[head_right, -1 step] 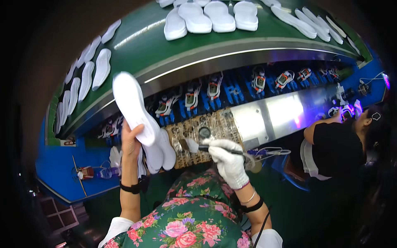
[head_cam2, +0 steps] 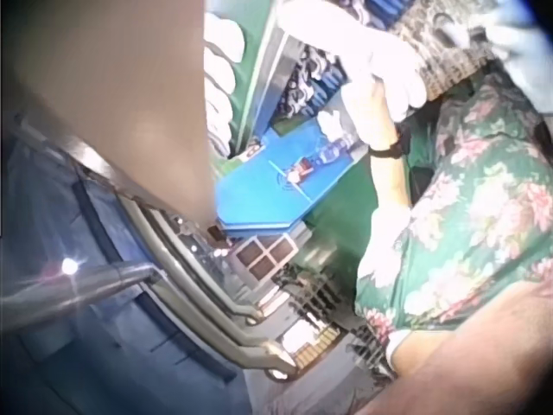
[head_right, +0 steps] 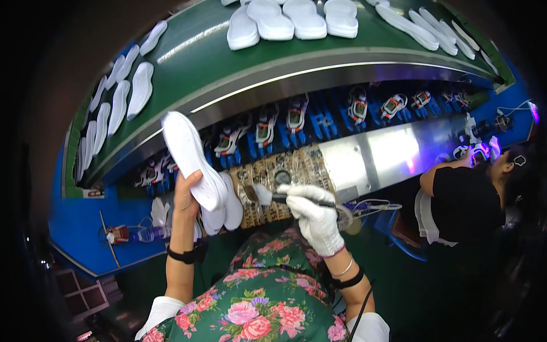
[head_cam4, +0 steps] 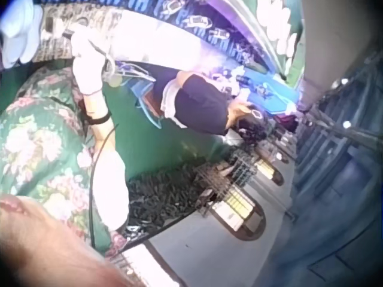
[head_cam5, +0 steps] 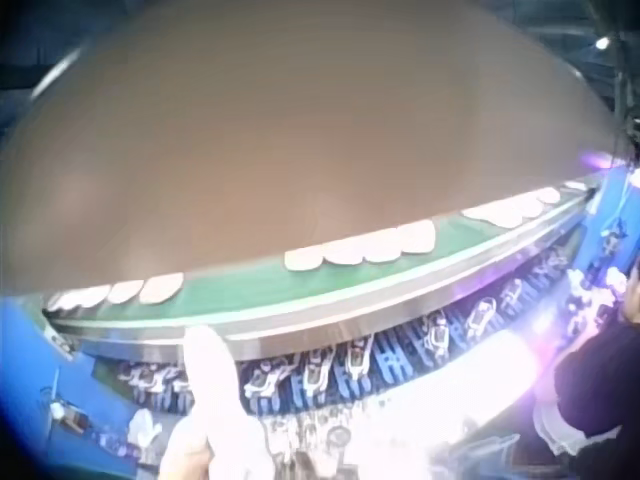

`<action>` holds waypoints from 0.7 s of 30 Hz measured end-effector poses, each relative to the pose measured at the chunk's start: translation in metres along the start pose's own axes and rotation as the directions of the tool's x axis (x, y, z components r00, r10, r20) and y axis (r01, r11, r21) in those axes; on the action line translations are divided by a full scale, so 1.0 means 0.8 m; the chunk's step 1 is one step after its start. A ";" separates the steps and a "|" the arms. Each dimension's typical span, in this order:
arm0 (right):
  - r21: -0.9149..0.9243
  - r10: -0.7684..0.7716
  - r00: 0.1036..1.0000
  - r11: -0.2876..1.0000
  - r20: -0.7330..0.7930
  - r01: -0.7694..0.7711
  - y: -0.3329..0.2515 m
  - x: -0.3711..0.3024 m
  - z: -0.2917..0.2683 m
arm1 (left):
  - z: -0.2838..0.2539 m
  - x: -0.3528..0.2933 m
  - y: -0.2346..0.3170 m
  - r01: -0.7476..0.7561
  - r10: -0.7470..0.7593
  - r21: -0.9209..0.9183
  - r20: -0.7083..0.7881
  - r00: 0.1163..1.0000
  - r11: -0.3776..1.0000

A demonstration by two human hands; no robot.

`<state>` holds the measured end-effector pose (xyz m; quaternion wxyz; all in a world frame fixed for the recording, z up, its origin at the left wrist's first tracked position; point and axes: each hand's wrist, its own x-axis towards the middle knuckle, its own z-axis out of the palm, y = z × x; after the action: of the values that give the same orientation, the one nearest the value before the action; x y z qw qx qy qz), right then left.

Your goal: Applying glue or adhesive to the inside of white shoe soles using a brush on a manufacturing line.

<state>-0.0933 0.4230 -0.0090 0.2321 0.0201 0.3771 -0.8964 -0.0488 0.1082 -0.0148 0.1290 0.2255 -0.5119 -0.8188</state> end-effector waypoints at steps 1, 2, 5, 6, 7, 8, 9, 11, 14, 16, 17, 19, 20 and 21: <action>-0.006 -0.017 0.999 1.000 0.045 0.017 -0.009 0.002 0.013 | -0.014 -0.004 -0.024 0.199 -0.195 -0.115 0.045 0.980 0.973; -0.008 -0.041 0.996 0.999 0.084 0.042 -0.017 0.004 0.026 | -0.021 -0.007 -0.043 0.394 -0.376 -0.216 0.117 0.919 0.894; -0.275 -0.128 0.985 0.949 0.116 0.156 -0.035 0.011 0.067 | 0.024 -0.043 -0.065 0.456 -0.376 -0.270 0.299 0.877 0.848; -0.393 -0.161 0.977 0.897 0.142 0.205 -0.036 0.015 0.073 | 0.034 -0.051 -0.072 0.447 -0.328 -0.254 0.400 0.856 0.858; -0.520 -0.248 0.938 0.783 0.240 0.340 -0.035 0.020 0.070 | 0.048 -0.058 -0.076 0.440 -0.297 -0.267 0.441 0.847 0.857; -0.615 -0.306 0.884 0.636 0.354 0.467 -0.036 0.025 0.068 | 0.058 -0.065 -0.081 0.430 -0.263 -0.284 0.477 0.839 0.857; -0.653 -0.329 0.860 0.560 0.391 0.511 -0.039 0.025 0.071 | 0.063 -0.070 -0.091 0.466 -0.249 -0.412 0.479 0.842 0.783; -0.702 -0.423 0.779 0.361 0.463 0.614 -0.045 0.025 0.080 | 0.076 -0.073 -0.096 0.651 -0.222 -0.641 0.622 0.751 0.406; -0.703 -0.485 0.700 0.217 0.525 0.677 -0.044 0.033 0.072 | 0.105 -0.068 -0.081 0.667 -0.269 -0.582 0.625 0.733 0.465; -0.687 -0.519 0.654 0.164 0.551 0.708 -0.040 0.040 0.067 | 0.121 -0.072 -0.079 0.640 -0.279 -0.597 0.587 0.760 0.484; -0.687 -0.520 0.655 0.167 0.548 0.707 -0.041 0.045 0.066 | 0.123 -0.073 -0.083 0.597 -0.281 -0.560 0.551 0.786 0.574; -0.666 -0.510 0.553 -0.054 0.659 0.744 -0.043 0.052 0.064 | 0.130 -0.077 -0.088 0.515 -0.208 -0.491 0.551 0.809 0.703; -0.667 -0.512 0.552 -0.057 0.658 0.742 -0.042 0.050 0.066 | 0.143 -0.084 -0.082 0.418 -0.308 -0.294 0.354 0.883 0.860; -0.661 -0.469 0.541 -0.131 0.698 0.739 -0.041 0.045 0.069 | 0.141 -0.084 -0.085 0.395 -0.292 -0.234 0.377 0.879 0.888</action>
<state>-0.1320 0.3907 0.0446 -0.2112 -0.4020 0.7573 -0.4694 -0.0461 0.2558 -0.0179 -0.0748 0.1502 -0.3453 -0.9234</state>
